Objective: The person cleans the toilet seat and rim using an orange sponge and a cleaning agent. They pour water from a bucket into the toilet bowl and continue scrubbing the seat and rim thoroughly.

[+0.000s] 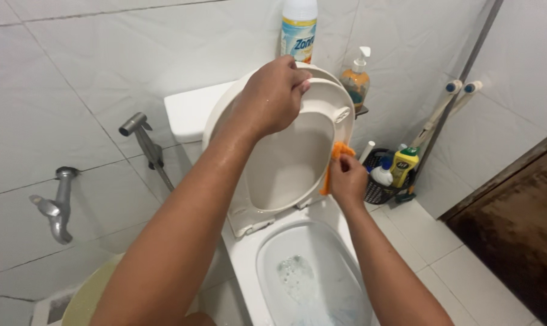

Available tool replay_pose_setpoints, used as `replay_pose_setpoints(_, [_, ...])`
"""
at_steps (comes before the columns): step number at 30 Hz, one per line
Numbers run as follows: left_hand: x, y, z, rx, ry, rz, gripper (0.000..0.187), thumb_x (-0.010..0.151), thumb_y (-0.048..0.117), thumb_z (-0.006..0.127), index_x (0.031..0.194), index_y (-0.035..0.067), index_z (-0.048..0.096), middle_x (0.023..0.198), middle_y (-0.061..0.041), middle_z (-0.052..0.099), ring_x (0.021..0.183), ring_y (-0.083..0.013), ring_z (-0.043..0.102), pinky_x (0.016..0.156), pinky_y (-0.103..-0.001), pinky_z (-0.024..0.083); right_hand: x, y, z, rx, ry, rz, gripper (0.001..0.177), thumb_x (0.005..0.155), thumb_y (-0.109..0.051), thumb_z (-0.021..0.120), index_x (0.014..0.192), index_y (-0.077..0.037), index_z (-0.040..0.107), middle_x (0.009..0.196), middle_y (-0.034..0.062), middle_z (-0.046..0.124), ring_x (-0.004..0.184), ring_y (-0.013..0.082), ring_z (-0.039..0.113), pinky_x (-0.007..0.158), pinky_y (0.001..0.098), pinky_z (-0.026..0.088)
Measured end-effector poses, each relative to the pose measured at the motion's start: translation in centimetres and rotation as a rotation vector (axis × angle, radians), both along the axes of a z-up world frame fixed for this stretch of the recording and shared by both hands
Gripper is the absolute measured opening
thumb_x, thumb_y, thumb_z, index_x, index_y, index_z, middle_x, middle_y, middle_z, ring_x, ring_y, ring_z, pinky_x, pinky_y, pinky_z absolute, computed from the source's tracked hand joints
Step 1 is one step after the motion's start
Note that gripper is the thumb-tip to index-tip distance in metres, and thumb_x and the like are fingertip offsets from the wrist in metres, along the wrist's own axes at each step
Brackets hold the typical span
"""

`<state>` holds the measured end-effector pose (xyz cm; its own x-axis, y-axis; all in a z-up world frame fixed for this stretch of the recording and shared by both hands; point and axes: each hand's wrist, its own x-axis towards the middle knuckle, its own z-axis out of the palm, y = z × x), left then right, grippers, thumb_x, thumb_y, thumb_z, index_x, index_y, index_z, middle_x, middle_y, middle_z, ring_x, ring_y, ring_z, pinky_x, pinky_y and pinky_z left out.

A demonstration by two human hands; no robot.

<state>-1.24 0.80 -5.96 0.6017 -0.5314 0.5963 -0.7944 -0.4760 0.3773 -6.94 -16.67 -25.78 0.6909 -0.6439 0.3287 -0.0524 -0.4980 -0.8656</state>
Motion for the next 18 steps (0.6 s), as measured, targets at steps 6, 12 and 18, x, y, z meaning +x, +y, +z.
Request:
replay_pose_setpoints(6, [0.9,-0.3,-1.2,-0.048,-0.13,0.003,0.019,0.09,0.018,0.06,0.098,0.007,0.072,0.1,-0.016,0.062,0.089,-0.0352,0.06,0.079,-0.045,0.047,2.3,-1.2,2.4,0.138,-0.365,0.154,0.025,0.094,-0.022,0.062,0.103,0.0,0.07,0.09,0.0116,0.073,0.077,0.0148,0.066,0.07,0.0308,0.053])
replay_pose_setpoints(12, [0.4,-0.1,-0.7,-0.004,-0.086,0.004,0.019,0.092,0.018,0.058,0.096,0.007,0.073,0.098,-0.015,0.062,0.089,-0.0353,0.06,0.078,-0.046,0.047,-0.4,0.5,0.6,0.025,-0.046,0.036,0.024,0.092,-0.02,0.06,0.097,0.001,0.069,0.083,0.0095,0.071,0.073,0.0118,0.065,0.068,0.0295,0.051])
replay_pose_setpoints(18, [0.7,-0.2,-1.0,-0.02,-0.145,0.009,0.017,0.089,0.02,0.061,0.093,0.008,0.074,0.098,-0.016,0.062,0.088,-0.0359,0.06,0.076,-0.046,0.046,1.9,-0.3,3.6,0.125,-0.311,0.148,0.023,0.095,-0.018,0.058,0.096,0.003,0.068,0.084,0.0102,0.069,0.073,0.0114,0.062,0.067,0.0275,0.05])
